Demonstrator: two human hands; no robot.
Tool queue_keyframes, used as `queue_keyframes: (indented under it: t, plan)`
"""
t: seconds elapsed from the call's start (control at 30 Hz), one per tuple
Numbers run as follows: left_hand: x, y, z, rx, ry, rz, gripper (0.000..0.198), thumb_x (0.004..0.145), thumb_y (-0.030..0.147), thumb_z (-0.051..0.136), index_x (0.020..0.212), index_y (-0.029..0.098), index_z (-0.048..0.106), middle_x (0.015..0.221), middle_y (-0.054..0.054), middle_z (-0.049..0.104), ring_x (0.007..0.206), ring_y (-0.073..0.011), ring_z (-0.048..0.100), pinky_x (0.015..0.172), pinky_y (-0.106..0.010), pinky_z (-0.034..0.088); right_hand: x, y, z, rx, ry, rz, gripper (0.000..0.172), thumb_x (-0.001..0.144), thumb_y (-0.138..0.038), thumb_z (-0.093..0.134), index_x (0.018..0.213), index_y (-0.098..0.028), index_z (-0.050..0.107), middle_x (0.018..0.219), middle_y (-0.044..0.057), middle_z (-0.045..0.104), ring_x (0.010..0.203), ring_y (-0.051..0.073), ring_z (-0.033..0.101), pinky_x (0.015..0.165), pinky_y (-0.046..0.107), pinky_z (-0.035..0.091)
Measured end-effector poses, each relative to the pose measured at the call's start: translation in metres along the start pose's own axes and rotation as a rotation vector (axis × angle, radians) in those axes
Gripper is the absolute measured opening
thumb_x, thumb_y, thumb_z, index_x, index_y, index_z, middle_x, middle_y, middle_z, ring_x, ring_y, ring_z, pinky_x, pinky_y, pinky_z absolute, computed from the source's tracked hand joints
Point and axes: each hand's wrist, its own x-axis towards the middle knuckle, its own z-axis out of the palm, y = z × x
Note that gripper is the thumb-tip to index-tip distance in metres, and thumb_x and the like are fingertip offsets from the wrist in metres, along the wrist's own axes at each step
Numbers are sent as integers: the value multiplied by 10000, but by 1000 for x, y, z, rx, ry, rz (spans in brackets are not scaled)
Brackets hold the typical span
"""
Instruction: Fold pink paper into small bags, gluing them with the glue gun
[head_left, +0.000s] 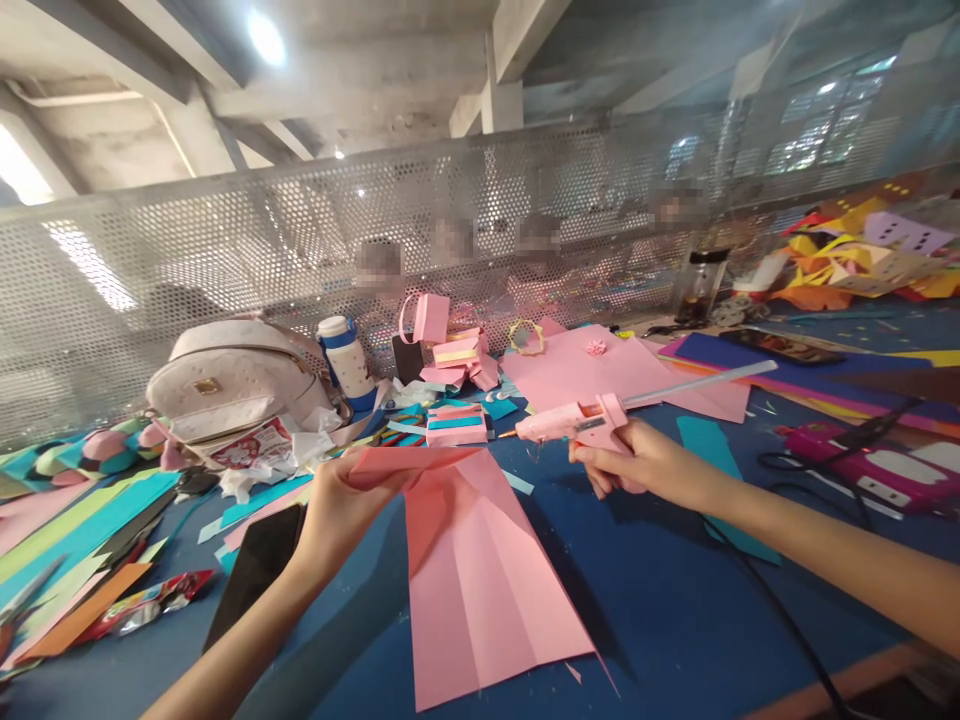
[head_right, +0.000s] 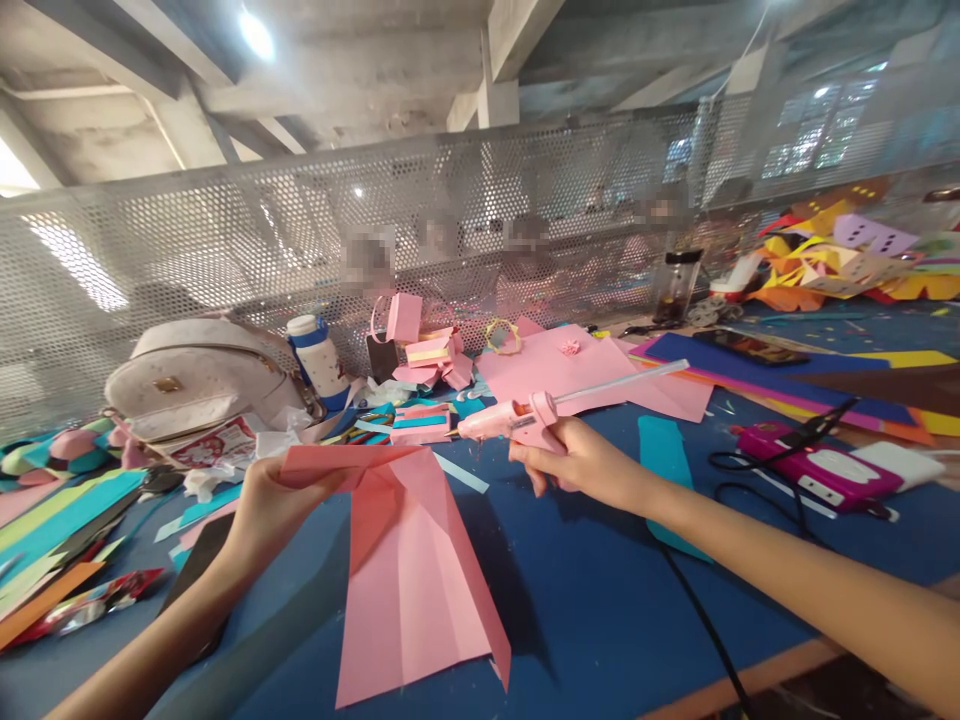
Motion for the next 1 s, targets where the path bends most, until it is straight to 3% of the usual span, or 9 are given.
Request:
queue_keyframes:
  t: [0.1, 0.2, 0.3, 0.4, 0.6, 0.77, 1.0]
  plan:
    - [-1, 1, 2, -57, -6, -43, 219, 697, 340, 726, 789, 146, 773, 713, -39, 755, 674, -215, 703, 568, -233, 541, 2, -6, 0, 147, 5, -17, 358, 867, -511, 562, 850, -154, 587, 602, 2, 588, 579, 139, 582, 566, 262, 445]
    - [-2, 0, 5, -118, 19, -101, 223, 670, 318, 740, 782, 126, 769, 742, -59, 763, 695, -233, 714, 576, -248, 555, 11, -4, -8, 144, 126, -23, 392, 867, -539, 551, 769, -161, 565, 640, 11, 586, 608, 131, 586, 593, 258, 442]
    - [-4, -5, 8, -216, 50, -164, 250, 647, 308, 759, 800, 110, 764, 775, -82, 768, 704, -236, 718, 582, -254, 559, 23, 12, -16, -33, 192, 25, 479, 809, -602, 586, 622, -165, 525, 582, 12, 559, 546, 119, 538, 528, 249, 392]
    - [-7, -10, 12, -296, 90, -208, 266, 627, 293, 776, 816, 105, 762, 798, -93, 770, 716, -231, 720, 606, -255, 563, 31, 35, -15, -24, 231, 11, 514, 862, -634, 463, 692, -158, 561, 646, 29, 597, 580, 124, 557, 535, 246, 386]
    - [-14, -15, 15, -423, 128, -203, 305, 618, 328, 802, 829, 111, 762, 819, -92, 772, 778, -238, 723, 674, -272, 571, 34, 61, 2, -57, 131, -2, 506, 820, -635, 512, 740, -144, 603, 595, 20, 582, 537, 116, 507, 506, 237, 389]
    - [-20, -25, 20, -543, 165, -268, 399, 576, 333, 832, 892, 103, 753, 869, -101, 771, 809, -248, 724, 708, -300, 576, 31, 69, 2, -108, 64, 12, 525, 833, -639, 477, 856, -135, 619, 591, 2, 576, 417, 81, 404, 381, 215, 303]
    - [-26, -27, 22, -568, 176, -331, 429, 577, 383, 827, 860, 72, 747, 869, -139, 763, 773, -251, 720, 646, -301, 565, 24, 67, 0, -194, 6, -40, 582, 833, -660, 448, 887, -116, 645, 619, 24, 578, 522, 110, 499, 455, 210, 374]
